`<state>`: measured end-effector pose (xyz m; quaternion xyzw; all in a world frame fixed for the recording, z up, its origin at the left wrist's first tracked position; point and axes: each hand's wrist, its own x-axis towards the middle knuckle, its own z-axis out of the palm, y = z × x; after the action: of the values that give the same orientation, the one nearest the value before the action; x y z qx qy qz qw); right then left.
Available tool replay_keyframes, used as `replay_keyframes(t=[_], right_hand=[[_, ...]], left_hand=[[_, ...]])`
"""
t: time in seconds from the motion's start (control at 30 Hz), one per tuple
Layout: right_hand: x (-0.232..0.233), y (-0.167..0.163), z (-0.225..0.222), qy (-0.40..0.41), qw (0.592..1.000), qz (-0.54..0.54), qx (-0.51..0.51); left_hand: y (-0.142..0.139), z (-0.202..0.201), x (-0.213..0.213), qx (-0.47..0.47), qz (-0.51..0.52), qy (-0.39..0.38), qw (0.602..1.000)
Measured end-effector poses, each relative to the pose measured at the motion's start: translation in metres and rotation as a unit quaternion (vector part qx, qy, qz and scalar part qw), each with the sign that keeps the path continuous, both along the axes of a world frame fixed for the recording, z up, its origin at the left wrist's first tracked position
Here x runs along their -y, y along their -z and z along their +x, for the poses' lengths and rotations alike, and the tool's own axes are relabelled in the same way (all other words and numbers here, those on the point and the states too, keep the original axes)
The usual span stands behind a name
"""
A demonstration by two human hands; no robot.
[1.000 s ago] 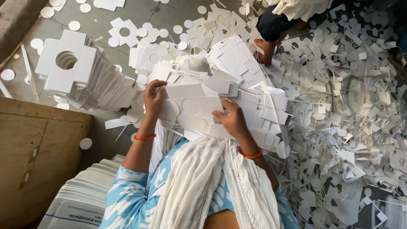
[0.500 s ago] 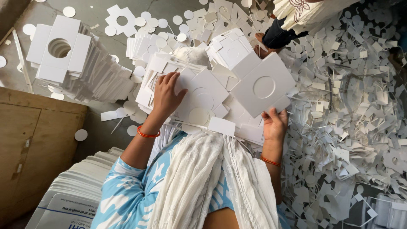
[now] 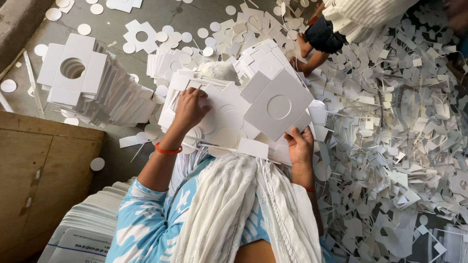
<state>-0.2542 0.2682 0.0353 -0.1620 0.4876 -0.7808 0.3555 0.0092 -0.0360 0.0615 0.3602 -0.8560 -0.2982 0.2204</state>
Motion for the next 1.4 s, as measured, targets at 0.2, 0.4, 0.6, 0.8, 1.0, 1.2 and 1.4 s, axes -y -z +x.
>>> replay_keyframes(t=[0.2,0.4,0.6,0.8,1.0,1.2,1.4], right_hand=[[0.028,0.013,0.035,-0.079,0.986,0.124,-0.079],[0.05,0.023,0.078,-0.091,0.983,0.146,-0.072],[0.054,0.004,0.075,-0.127,0.978,0.123,-0.107],[0.048,-0.043,0.074,-0.049,0.972,0.092,-0.211],[0.032,-0.088,0.067,0.048,0.908,-0.07,-0.41],[0.047,-0.071,0.033,0.019,0.981,-0.135,-0.14],[0.053,-0.028,0.029,-0.02,0.98,0.026,-0.196]], left_hand=[[0.008,0.01,-0.001,-0.077,-0.019,-0.037,0.996],[0.011,0.011,0.009,-0.163,0.141,-0.011,0.976],[0.012,0.01,-0.003,-0.187,0.273,-0.017,0.944],[-0.018,0.022,-0.023,-0.241,0.303,0.066,0.92],[-0.04,0.033,-0.051,-0.48,0.293,0.204,0.802],[-0.002,0.014,-0.05,-0.557,0.45,0.064,0.695],[0.042,0.002,-0.068,-0.509,0.49,0.04,0.706]])
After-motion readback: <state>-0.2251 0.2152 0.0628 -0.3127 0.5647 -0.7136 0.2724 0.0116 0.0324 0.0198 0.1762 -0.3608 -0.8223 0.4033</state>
